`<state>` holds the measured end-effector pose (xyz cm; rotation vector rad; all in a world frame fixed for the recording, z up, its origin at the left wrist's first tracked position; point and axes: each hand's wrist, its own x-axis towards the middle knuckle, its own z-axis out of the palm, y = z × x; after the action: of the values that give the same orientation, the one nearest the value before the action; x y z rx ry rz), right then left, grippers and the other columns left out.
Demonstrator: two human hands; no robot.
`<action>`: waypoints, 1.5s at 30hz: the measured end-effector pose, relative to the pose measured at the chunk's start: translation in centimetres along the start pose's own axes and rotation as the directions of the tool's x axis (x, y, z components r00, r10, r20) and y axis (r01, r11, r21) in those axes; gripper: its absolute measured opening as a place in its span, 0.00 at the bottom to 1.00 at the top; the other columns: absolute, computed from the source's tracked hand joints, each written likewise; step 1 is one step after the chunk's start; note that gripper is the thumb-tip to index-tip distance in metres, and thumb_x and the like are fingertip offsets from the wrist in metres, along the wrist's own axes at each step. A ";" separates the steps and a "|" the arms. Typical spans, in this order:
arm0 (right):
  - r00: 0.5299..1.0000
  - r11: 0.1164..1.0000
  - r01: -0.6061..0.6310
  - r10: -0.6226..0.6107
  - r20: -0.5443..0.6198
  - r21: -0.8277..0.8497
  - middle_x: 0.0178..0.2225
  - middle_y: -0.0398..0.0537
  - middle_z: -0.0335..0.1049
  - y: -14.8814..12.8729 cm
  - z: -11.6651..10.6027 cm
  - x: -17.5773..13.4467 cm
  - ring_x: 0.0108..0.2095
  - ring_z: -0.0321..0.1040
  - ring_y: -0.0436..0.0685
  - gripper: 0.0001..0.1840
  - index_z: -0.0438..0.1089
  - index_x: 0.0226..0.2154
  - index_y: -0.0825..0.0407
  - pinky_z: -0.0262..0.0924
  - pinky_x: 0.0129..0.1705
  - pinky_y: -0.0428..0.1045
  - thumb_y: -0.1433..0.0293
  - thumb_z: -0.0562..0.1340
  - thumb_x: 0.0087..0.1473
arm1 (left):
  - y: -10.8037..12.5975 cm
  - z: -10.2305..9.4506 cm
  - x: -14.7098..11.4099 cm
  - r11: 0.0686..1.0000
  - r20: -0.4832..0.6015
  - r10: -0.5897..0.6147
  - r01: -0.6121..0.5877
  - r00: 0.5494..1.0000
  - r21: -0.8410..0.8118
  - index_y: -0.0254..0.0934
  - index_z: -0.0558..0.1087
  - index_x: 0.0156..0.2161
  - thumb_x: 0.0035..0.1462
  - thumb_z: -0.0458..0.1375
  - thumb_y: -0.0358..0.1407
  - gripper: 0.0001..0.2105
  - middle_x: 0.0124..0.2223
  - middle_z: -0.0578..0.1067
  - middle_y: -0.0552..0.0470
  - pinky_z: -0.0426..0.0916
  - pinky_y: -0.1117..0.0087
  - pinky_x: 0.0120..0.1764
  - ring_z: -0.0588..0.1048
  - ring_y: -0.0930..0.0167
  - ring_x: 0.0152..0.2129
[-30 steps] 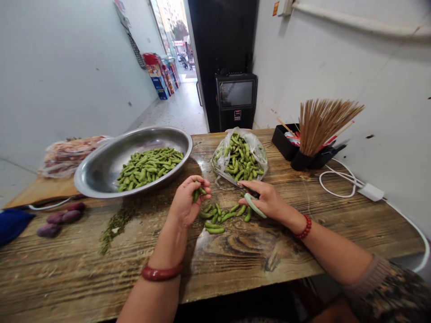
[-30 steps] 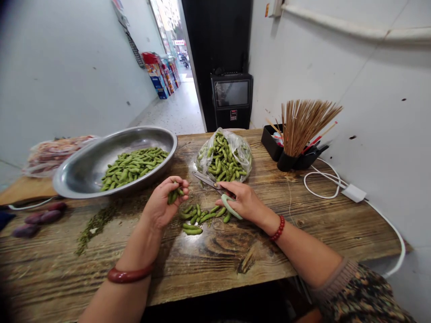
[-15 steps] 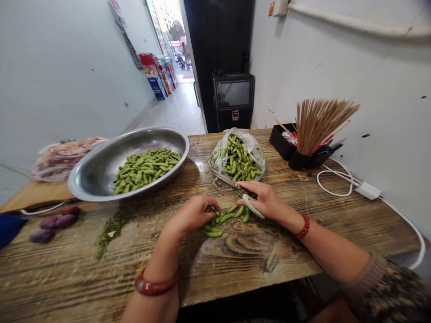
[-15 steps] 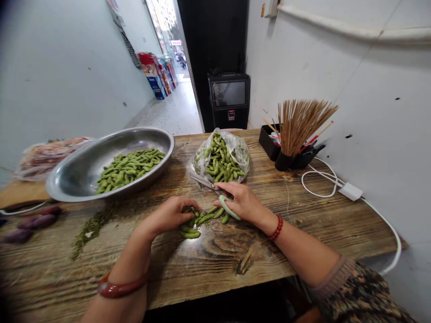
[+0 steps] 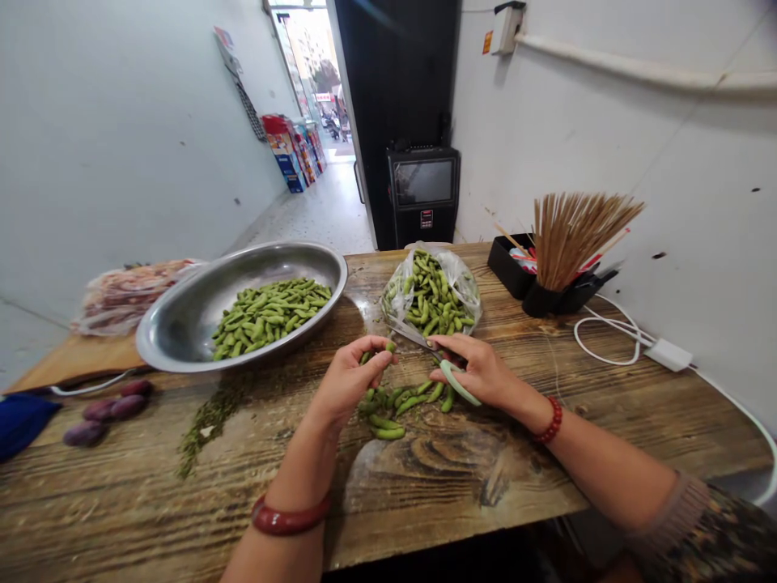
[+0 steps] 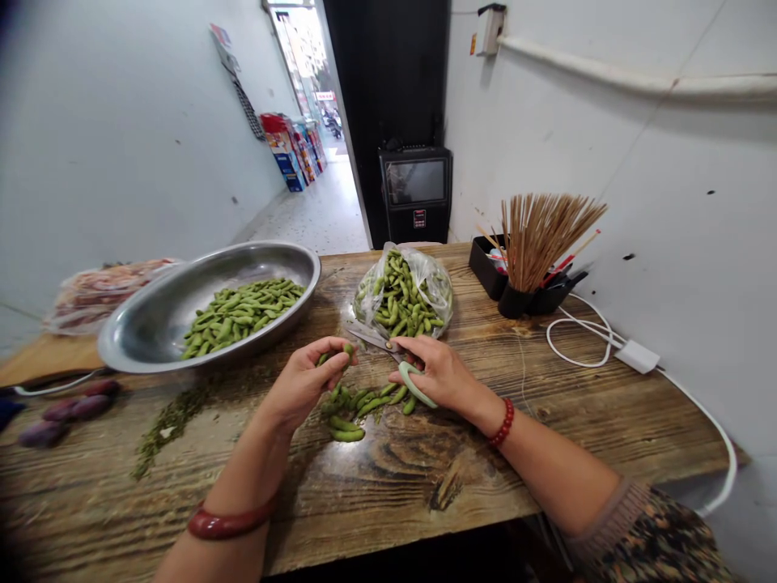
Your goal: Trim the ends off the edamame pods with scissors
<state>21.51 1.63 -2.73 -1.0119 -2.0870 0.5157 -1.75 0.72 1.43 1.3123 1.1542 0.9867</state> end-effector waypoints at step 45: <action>1.000 0.999 0.009 -0.009 -0.007 0.041 0.36 0.50 0.72 -0.4 0.4 -0.1 0.33 0.68 0.54 0.25 0.69 0.49 0.53 0.64 0.36 0.48 0.62 0.67 0.49 | -0.8 1.1 0.3 0.974 -0.148 -0.034 -0.001 0.988 -0.226 0.35 0.71 0.31 0.42 0.67 0.36 0.11 0.19 0.66 0.60 0.55 0.79 0.18 0.63 0.79 0.14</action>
<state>21.05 1.27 -2.74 -0.9793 -2.0659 0.5471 -0.67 0.73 0.56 1.0597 1.1274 1.1848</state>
